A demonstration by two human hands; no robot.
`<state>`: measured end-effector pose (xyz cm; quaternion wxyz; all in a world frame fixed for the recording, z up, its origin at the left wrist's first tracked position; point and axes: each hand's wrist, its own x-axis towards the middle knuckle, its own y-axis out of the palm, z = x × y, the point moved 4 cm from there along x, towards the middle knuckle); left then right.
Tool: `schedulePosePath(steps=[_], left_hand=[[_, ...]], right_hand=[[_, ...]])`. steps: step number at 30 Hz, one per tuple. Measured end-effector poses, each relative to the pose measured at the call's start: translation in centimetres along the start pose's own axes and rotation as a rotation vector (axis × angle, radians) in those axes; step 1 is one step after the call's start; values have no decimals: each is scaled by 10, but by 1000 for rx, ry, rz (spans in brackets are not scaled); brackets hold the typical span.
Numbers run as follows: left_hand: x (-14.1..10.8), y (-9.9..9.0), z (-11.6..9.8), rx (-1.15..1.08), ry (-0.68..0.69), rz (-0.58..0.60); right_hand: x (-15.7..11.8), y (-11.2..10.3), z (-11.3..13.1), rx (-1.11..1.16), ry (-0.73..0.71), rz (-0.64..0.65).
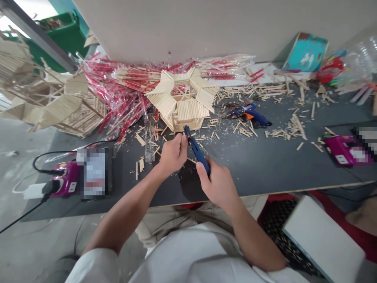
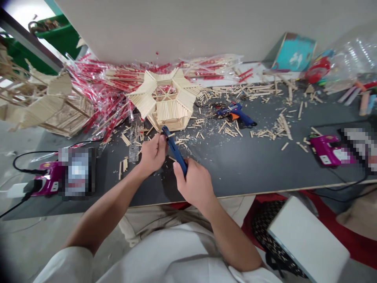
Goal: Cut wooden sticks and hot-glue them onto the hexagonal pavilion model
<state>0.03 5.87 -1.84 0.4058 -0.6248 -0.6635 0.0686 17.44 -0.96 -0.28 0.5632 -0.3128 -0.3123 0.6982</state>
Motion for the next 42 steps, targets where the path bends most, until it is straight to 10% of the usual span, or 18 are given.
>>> schedulePosePath(steps=[42], left_hand=[[2,9,0,-115,-54,-62]], right_hand=[[6,2,3,-222,13,22]])
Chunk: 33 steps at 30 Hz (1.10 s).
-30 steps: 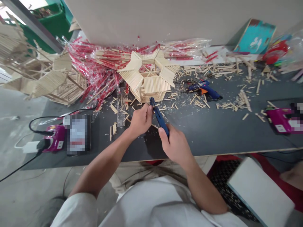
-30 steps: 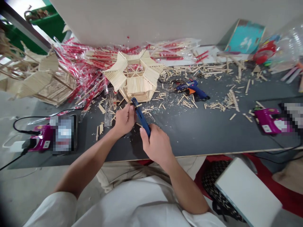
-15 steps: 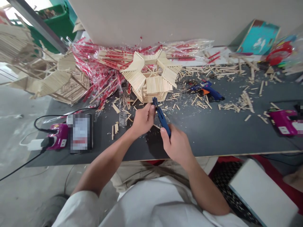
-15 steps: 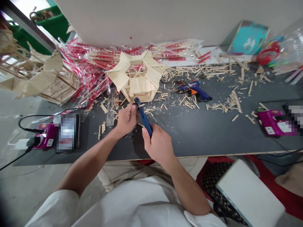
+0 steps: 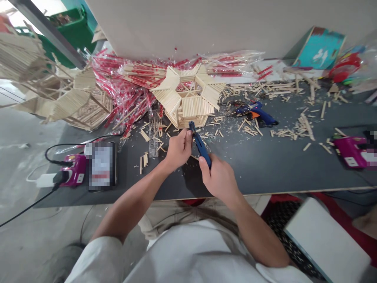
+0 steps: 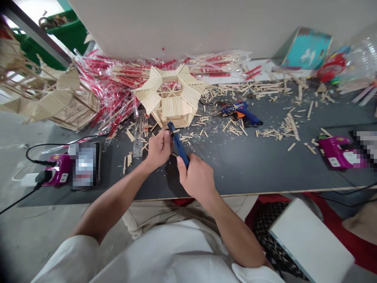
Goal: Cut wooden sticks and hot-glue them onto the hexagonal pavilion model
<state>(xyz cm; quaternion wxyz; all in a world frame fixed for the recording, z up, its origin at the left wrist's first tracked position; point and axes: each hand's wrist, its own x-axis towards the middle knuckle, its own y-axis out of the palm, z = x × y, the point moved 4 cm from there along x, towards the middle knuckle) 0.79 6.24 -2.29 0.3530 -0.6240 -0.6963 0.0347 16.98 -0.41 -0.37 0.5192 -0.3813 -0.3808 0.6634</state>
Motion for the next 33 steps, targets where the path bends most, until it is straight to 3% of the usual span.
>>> schedulePosePath(steps=[16,33], left_hand=[[-2,3,6,15,-55,0],[-4,0,-3,10,-67,-1]], right_hand=[[4,1,-1,-19,-5,28],[5,2,-4,69,-14,30]])
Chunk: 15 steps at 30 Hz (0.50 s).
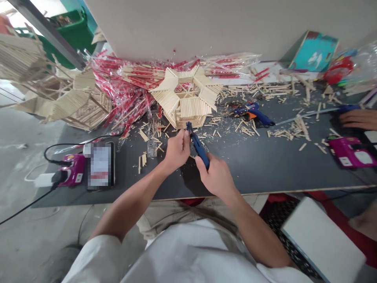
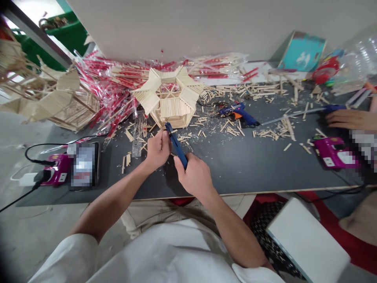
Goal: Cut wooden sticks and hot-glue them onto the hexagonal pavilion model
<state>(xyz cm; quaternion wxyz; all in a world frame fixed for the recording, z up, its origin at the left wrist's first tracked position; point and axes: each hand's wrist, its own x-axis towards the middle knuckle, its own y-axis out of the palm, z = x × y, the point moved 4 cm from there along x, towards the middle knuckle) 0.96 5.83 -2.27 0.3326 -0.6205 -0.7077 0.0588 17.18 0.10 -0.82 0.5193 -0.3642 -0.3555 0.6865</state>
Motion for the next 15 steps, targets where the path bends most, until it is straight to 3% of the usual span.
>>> schedulePosePath(steps=[7,11,15], left_hand=[[0,1,-1,34,-29,5],[-1,-1,-5,-4,-36,5],[3,-9,-8,-95,-52,-24]], right_hand=[[1,1,1,0,-18,-4],[1,7,-2,-49,10,-74],[0,-1,-7,-6,19,-182]])
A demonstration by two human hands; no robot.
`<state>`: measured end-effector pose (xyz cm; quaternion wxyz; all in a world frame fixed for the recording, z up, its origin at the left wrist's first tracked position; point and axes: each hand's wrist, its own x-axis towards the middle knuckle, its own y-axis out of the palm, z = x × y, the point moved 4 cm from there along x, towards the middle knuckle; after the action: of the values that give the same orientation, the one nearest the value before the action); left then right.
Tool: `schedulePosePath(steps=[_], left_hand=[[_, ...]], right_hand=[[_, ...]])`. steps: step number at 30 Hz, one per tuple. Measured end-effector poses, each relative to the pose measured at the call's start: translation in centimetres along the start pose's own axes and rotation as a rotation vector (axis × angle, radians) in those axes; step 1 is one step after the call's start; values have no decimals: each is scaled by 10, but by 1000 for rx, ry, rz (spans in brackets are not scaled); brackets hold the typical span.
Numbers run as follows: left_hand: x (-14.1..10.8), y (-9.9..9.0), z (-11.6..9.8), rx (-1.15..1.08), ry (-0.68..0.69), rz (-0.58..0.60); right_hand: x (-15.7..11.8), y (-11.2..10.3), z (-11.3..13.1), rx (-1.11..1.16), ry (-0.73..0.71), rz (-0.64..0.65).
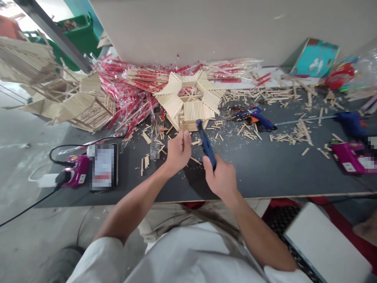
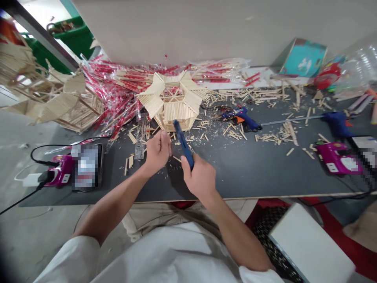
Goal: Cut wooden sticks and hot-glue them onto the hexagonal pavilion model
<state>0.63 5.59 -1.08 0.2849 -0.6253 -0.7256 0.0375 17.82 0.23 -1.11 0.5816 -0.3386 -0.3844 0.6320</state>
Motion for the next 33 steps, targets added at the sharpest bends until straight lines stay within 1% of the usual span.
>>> schedulePosePath(steps=[2,5,8,10,14,17,21,24,27,33], left_hand=[[2,-4,-1,-32,4,-26],[2,-6,-3,-58,22,-34],[-1,-3,-3,-89,32,-15],[-3,-1,-3,-68,34,-4],[-4,0,-1,-25,25,-7],[-2,-1,1,-54,-7,-12],[2,-3,1,-51,-23,-16],[3,-4,1,-46,-14,-12],[4,-5,2,-59,-17,-23],[5,-6,3,-65,9,-48]], right_hand=[[2,-8,-4,26,11,-54],[3,-13,-8,60,-7,-79],[1,-8,-9,76,-38,-58],[-1,-3,-10,93,-65,-43],[-6,-1,-10,157,-98,-70],[-7,-7,-12,189,-78,-73],[-5,-21,-19,190,-52,-57],[-2,-31,-29,140,-55,-67],[0,-39,-45,51,-79,-96],[-4,-47,-77,-109,-147,-194]])
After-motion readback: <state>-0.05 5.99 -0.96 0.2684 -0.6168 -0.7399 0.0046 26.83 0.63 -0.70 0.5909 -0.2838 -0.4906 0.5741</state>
